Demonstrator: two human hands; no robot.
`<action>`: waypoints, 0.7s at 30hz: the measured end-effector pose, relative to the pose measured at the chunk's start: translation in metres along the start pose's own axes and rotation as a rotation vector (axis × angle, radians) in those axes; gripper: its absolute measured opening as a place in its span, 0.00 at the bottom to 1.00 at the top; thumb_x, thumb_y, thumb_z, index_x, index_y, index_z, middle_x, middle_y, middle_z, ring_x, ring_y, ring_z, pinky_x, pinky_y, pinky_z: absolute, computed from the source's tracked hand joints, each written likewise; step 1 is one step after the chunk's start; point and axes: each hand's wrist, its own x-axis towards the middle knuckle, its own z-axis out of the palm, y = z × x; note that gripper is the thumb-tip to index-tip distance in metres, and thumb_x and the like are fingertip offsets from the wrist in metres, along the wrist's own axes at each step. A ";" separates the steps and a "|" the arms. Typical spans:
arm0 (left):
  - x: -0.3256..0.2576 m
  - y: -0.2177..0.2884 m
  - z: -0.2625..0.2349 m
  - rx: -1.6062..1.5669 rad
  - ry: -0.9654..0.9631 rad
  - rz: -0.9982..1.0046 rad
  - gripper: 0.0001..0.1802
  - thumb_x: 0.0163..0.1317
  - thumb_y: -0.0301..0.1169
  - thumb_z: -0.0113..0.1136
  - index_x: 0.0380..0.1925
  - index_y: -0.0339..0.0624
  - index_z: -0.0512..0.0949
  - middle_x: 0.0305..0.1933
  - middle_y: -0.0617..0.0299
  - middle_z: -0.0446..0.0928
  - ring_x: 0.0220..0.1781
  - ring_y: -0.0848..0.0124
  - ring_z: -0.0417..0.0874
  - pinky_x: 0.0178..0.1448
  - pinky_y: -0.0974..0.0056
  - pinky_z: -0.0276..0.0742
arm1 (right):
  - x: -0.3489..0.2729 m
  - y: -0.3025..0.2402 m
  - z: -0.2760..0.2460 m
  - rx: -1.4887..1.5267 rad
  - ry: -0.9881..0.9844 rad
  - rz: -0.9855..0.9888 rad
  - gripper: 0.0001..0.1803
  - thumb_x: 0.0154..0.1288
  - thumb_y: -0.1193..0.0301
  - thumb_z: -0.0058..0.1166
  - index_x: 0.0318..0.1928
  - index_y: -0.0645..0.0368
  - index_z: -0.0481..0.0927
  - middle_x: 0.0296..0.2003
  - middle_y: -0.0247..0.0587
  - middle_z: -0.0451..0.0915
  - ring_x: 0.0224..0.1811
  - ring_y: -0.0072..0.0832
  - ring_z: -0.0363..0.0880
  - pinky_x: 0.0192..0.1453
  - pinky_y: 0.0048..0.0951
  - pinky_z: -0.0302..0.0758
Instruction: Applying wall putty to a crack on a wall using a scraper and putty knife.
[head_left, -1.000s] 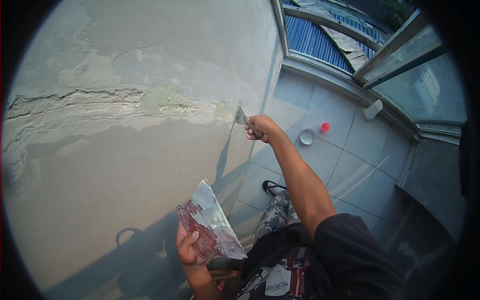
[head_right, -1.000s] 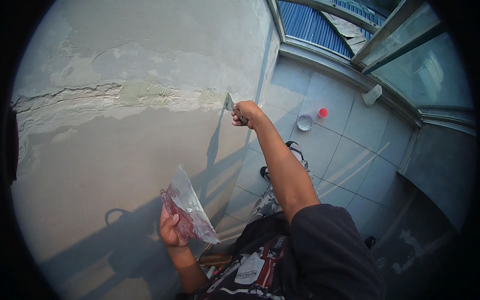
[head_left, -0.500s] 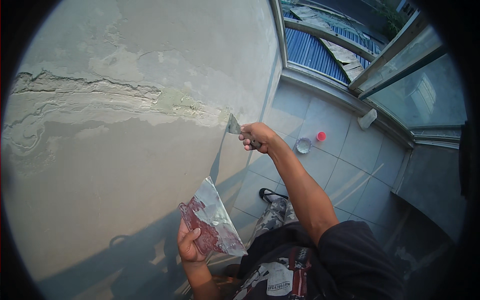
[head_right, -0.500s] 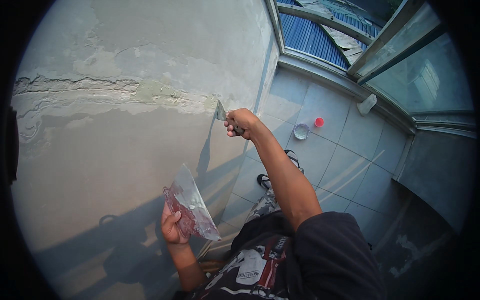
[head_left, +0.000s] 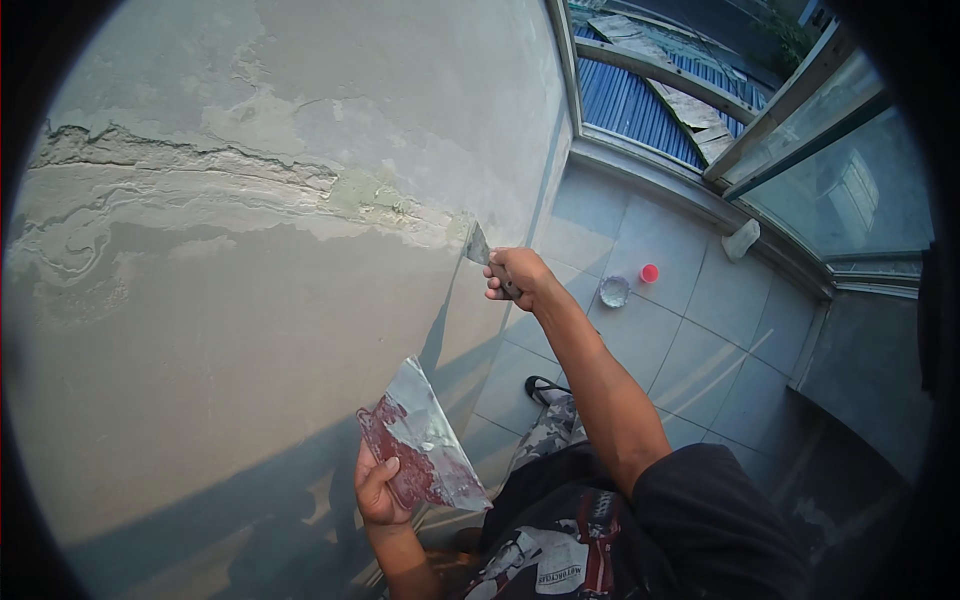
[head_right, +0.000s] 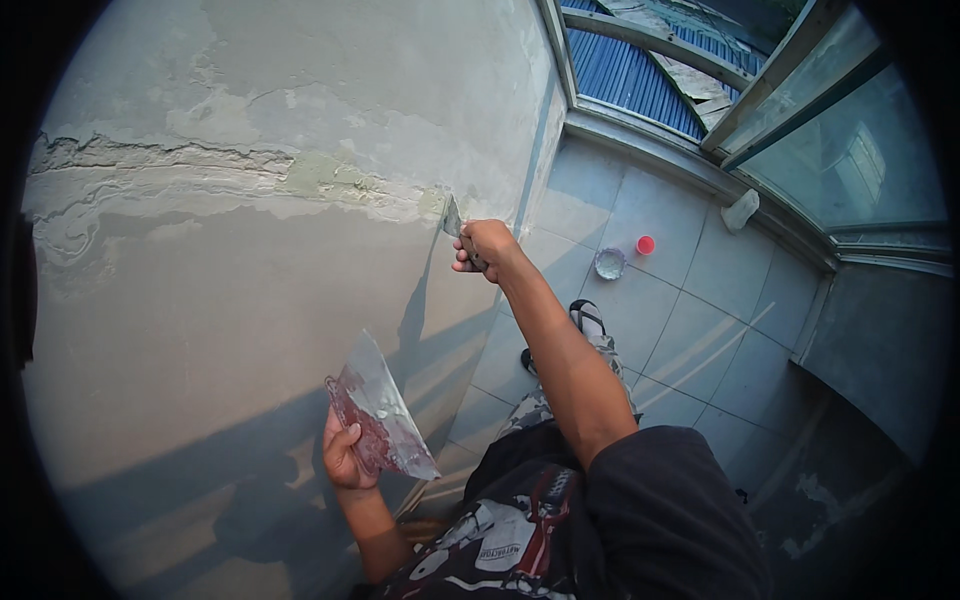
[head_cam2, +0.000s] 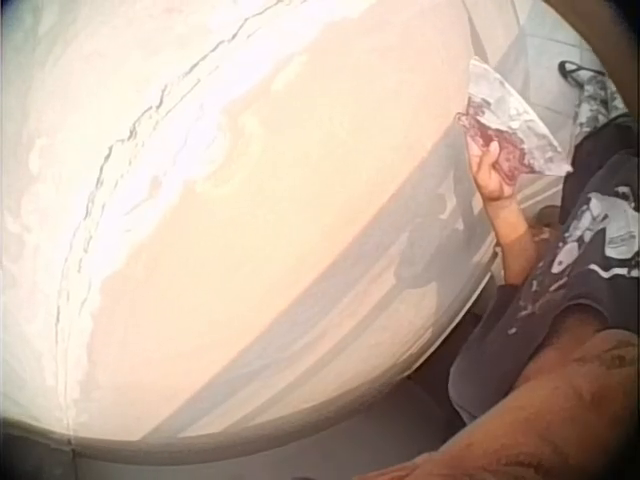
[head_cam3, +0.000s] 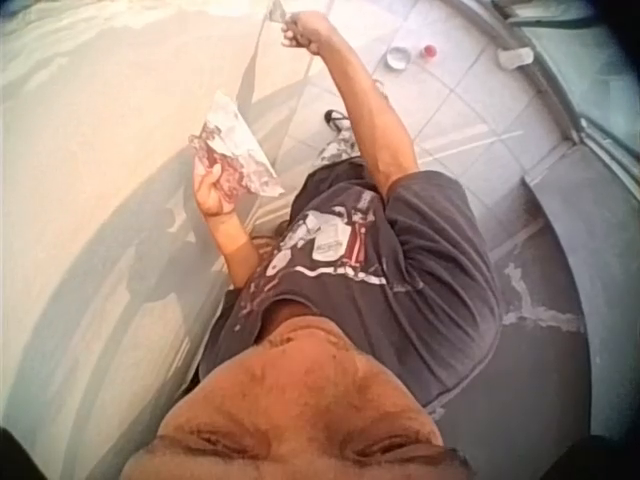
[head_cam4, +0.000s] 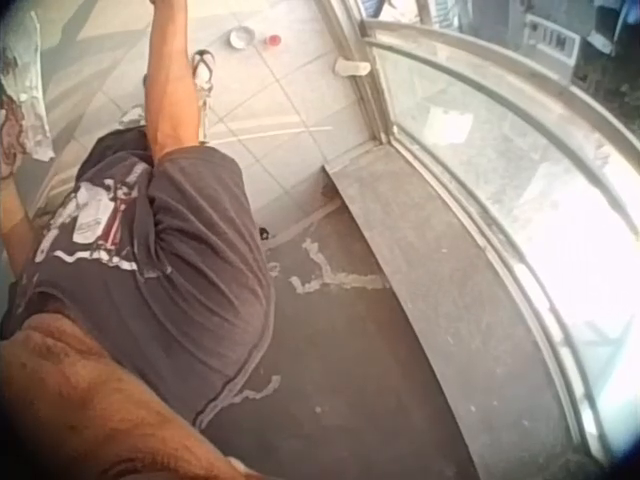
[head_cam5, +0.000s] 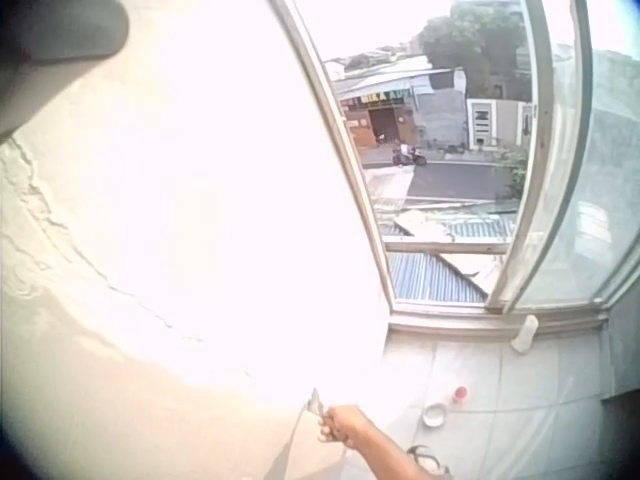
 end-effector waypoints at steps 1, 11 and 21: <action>0.000 -0.001 -0.002 0.002 0.003 0.001 0.39 0.54 0.18 0.48 0.70 0.29 0.52 0.67 0.44 0.66 0.68 0.53 0.71 0.73 0.50 0.65 | 0.001 0.003 0.003 0.001 -0.002 0.003 0.07 0.71 0.74 0.40 0.39 0.65 0.70 0.30 0.39 0.72 0.23 0.25 0.71 0.27 0.34 0.86; 0.001 -0.005 -0.009 -0.004 -0.013 -0.010 0.38 0.55 0.18 0.47 0.70 0.30 0.53 0.66 0.45 0.68 0.67 0.54 0.72 0.72 0.50 0.66 | -0.004 0.015 0.019 -0.048 0.101 -0.060 0.10 0.72 0.72 0.39 0.40 0.68 0.70 0.30 0.41 0.71 0.20 0.27 0.72 0.25 0.37 0.87; 0.000 -0.008 -0.018 -0.001 -0.006 -0.006 0.38 0.55 0.19 0.48 0.69 0.29 0.54 0.66 0.45 0.68 0.67 0.54 0.72 0.72 0.51 0.66 | 0.002 0.033 0.061 -0.053 0.103 -0.186 0.13 0.73 0.74 0.35 0.48 0.74 0.67 0.32 0.43 0.69 0.22 0.29 0.73 0.29 0.41 0.88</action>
